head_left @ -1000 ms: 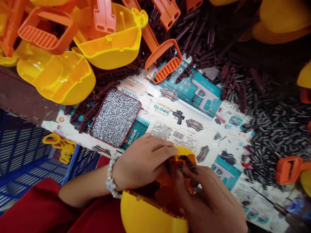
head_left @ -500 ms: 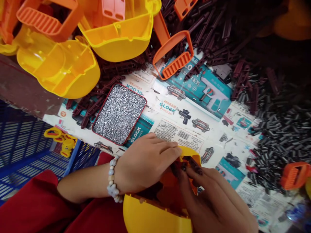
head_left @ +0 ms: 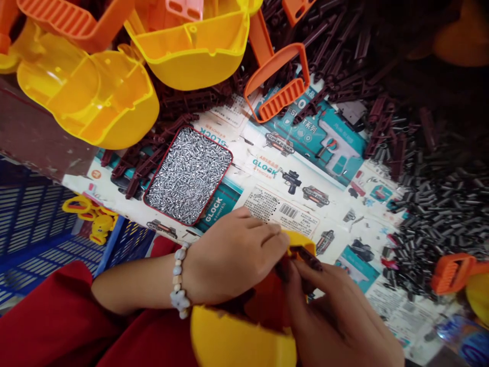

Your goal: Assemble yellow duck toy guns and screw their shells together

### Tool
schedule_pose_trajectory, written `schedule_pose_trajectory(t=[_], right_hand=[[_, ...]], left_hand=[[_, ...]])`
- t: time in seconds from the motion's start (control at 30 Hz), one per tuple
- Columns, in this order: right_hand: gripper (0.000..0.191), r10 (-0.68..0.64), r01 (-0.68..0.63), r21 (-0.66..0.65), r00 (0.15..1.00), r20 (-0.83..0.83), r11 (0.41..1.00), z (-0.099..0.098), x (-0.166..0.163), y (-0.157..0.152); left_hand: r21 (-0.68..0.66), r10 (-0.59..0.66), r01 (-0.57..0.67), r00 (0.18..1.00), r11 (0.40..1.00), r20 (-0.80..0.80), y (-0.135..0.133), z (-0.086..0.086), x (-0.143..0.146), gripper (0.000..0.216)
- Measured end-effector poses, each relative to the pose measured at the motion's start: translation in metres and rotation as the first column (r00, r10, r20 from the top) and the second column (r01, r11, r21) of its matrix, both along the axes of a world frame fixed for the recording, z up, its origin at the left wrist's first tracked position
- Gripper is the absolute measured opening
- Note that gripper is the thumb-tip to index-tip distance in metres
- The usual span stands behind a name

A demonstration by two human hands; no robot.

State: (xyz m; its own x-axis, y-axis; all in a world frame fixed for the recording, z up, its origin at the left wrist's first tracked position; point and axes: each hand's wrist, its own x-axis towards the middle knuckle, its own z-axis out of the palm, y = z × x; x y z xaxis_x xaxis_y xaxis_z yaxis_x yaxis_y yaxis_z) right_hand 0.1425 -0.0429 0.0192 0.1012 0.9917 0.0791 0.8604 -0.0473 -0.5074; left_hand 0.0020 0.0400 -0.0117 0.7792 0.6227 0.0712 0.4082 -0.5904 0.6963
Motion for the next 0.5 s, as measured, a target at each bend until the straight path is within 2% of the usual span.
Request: schedule_pose_trajectory(t=[0.13, 0.23, 0.3, 0.4, 0.5], right_hand=[[0.010, 0.025, -0.026, 0.015, 0.999, 0.038, 1.000, 0.003, 0.002, -0.001], [0.009, -0.016, 0.025, 0.069, 0.992, -0.129, 0.997, 0.008, 0.004, -0.003], [0.009, -0.053, 0.065, 0.056, 0.979, -0.199, 0.996, 0.011, 0.005, -0.006], [0.005, -0.115, 0.105, -0.074, 0.982, -0.149, 0.992, 0.015, 0.008, -0.013], [0.025, -0.089, 0.065, -0.199, 0.990, -0.113, 0.978, 0.018, 0.012, -0.018]], left_hand=[[-0.070, 0.021, -0.018, 0.999, 0.997, 0.041, -0.003, -0.001, -0.001, 0.028], [-0.155, 0.035, -0.028, 0.999, 0.988, 0.040, -0.004, -0.002, -0.005, 0.024], [-0.173, 0.034, -0.029, 0.999, 0.985, 0.025, -0.004, -0.003, -0.007, 0.024], [-0.150, 0.043, -0.041, 0.999, 0.988, 0.013, -0.005, -0.004, -0.007, 0.024], [-0.129, 0.076, -0.071, 0.996, 0.989, 0.035, -0.007, -0.005, -0.007, 0.025]])
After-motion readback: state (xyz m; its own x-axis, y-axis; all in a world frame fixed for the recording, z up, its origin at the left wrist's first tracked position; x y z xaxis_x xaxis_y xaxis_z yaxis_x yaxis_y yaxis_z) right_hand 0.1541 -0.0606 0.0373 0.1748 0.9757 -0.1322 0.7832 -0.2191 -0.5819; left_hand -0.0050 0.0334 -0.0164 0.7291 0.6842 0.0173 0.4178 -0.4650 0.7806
